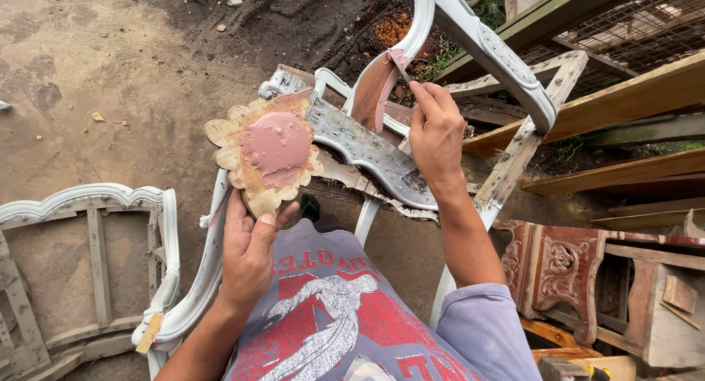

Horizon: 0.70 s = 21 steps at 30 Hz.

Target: The person repairs a white wooden chair frame by inserting a small wooden block into a leg joint and tapping it with a hammer. They then scrape the chair seat with a knife and apply pink filler paste to the seat using a putty knife.

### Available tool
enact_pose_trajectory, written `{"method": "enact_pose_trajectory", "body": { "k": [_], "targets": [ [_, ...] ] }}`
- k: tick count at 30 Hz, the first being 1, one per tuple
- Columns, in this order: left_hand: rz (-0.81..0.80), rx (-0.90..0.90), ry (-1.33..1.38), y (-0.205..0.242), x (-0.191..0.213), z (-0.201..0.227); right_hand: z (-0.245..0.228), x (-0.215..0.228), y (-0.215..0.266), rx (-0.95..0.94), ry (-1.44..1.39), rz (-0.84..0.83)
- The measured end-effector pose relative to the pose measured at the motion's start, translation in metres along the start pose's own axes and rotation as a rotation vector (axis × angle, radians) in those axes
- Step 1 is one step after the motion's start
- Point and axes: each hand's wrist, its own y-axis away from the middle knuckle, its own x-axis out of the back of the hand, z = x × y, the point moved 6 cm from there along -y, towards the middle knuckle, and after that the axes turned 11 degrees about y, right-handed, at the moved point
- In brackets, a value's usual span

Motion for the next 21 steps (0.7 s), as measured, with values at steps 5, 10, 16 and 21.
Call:
{"method": "enact_pose_trajectory", "body": {
  "k": [5,10,16,21],
  "targets": [
    [0.005,0.01,0.003,-0.002,0.0,-0.001,-0.014,0.006,0.001,0.074,-0.027,-0.012],
    [-0.011,0.013,-0.004,-0.003,-0.001,-0.001,-0.026,0.011,0.009,0.129,-0.046,-0.034],
    [-0.015,0.007,-0.004,-0.002,-0.002,0.0,-0.012,0.025,0.002,-0.001,-0.15,-0.038],
    [-0.007,0.02,-0.008,-0.002,-0.003,-0.003,-0.008,0.019,-0.005,0.028,-0.133,-0.031]
  ]
}}
